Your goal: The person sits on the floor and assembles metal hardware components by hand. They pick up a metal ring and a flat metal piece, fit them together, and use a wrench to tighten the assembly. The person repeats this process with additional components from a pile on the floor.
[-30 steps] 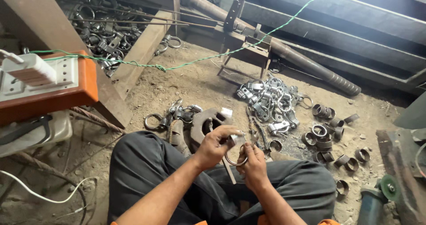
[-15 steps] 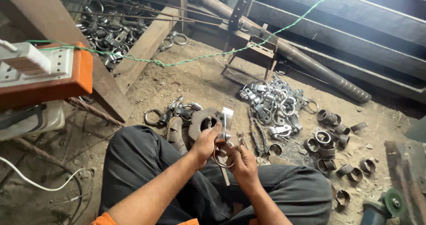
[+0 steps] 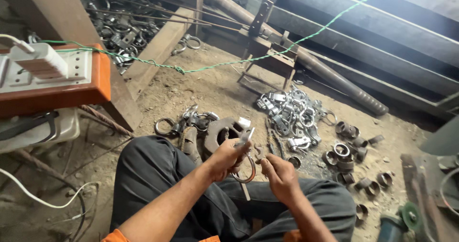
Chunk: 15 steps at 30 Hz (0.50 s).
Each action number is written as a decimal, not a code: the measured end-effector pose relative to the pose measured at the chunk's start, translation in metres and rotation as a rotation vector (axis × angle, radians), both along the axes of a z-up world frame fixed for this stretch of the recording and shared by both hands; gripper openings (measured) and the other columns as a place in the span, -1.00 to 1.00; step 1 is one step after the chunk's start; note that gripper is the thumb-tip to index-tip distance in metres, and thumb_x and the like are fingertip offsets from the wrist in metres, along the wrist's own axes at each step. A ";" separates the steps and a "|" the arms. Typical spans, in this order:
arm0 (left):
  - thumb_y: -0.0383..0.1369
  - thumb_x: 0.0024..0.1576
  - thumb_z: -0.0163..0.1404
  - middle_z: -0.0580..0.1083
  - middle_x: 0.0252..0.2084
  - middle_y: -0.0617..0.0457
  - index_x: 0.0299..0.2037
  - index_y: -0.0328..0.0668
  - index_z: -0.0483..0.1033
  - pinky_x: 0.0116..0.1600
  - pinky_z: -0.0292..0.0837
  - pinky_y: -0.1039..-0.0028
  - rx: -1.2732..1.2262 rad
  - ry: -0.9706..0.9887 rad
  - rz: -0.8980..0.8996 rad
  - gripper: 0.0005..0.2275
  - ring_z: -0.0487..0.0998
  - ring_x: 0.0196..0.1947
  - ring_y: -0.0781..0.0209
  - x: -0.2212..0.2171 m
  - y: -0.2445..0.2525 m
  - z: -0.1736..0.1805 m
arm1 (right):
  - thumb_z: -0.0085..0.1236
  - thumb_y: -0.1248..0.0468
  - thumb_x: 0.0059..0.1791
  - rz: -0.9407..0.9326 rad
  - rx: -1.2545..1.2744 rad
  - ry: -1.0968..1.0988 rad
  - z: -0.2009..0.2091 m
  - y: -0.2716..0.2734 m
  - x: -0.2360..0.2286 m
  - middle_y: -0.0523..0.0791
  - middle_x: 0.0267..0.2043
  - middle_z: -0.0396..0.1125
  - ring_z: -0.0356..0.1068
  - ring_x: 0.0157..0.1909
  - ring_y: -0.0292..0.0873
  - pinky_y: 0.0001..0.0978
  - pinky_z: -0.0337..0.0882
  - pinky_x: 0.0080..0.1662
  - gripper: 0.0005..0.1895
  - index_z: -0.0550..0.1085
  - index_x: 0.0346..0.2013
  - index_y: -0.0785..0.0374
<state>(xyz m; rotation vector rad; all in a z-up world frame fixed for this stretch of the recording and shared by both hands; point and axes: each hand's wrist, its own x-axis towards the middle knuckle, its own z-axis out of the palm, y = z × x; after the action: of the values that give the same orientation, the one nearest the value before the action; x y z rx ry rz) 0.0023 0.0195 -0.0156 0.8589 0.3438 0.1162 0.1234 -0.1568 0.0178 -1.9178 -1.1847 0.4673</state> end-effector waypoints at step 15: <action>-0.56 -0.10 0.37 0.54 -0.30 0.07 0.02 -0.32 0.42 -0.44 0.39 0.63 -0.077 -0.323 -0.135 -0.51 0.52 -0.45 0.43 -0.017 -0.004 0.024 | -0.10 0.06 0.11 0.330 -0.432 -0.303 0.084 0.028 0.011 0.05 -0.63 0.23 0.31 -0.53 0.14 0.01 0.26 -0.38 -0.66 0.41 -0.34 0.26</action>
<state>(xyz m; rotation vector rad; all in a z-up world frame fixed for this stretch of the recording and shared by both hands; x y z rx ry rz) -0.0150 0.0156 0.0084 0.7703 -0.0124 0.1132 0.1348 -0.1286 0.1018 -2.2198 -1.7244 0.6673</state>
